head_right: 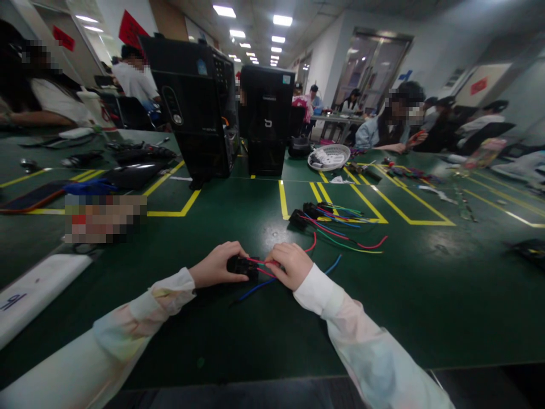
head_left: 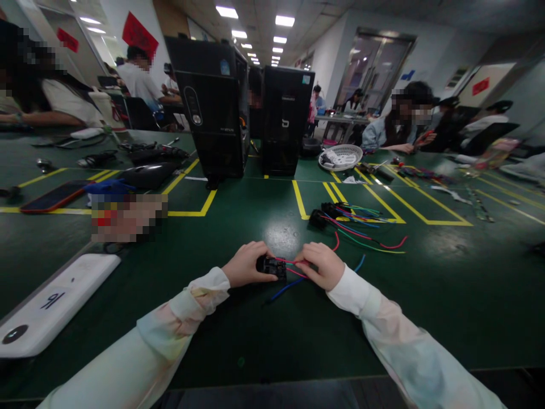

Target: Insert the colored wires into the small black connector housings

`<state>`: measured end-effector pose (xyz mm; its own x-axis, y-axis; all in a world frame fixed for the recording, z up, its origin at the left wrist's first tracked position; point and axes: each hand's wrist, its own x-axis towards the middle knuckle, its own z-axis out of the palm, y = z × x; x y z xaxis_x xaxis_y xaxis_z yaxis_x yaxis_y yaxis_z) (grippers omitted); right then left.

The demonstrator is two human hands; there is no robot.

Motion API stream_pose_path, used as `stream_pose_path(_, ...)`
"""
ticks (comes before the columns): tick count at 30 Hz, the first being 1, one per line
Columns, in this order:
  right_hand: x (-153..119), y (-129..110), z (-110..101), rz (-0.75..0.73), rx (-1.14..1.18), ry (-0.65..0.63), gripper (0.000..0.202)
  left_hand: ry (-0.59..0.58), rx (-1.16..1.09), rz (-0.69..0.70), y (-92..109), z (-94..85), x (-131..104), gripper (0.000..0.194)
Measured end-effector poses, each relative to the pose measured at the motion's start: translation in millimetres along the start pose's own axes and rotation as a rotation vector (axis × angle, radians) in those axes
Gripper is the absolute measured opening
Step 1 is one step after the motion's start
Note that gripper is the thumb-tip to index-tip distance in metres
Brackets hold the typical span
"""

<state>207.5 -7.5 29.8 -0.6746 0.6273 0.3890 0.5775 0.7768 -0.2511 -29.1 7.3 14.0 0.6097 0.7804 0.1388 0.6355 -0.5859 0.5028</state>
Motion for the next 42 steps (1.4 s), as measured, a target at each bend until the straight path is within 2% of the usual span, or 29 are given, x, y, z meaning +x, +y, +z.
stream_pose_path(3, 0, 4, -2, 0.008, 0.002, -0.027, 0.011, 0.005, -0.007, 0.008, -1, 0.4, 0, 0.042)
stream_pose_path(9, 1, 8, -4, 0.091, -0.022, 0.014, 0.011, 0.006, -0.005, -0.002, -1, 0.5, 0, 0.041)
stream_pose_path(14, 0, 2, -6, 0.013, 0.000, 0.019, 0.011, 0.009, -0.016, 0.007, -2, 0.5, -1, 0.042)
stream_pose_path(21, 1, 8, -4, 0.121, -0.105, 0.035, 0.016, 0.012, -0.007, -0.005, -1, 0.0, 1, 0.042)
stream_pose_path(29, -3, 5, 6, -0.010, -0.036, 0.017, 0.015, 0.065, -0.036, 0.000, -3, -0.8, 1, 0.039)
stream_pose_path(36, -1, 13, 6, 0.134, -0.118, 0.066, 0.019, 0.048, -0.023, 0.001, -1, -2.0, 1, 0.040)
stream_pose_path(42, -1, -5, 1, 0.145, -0.150, 0.131, 0.018, 0.044, -0.022, -0.003, -2, -1.4, 1, 0.040)
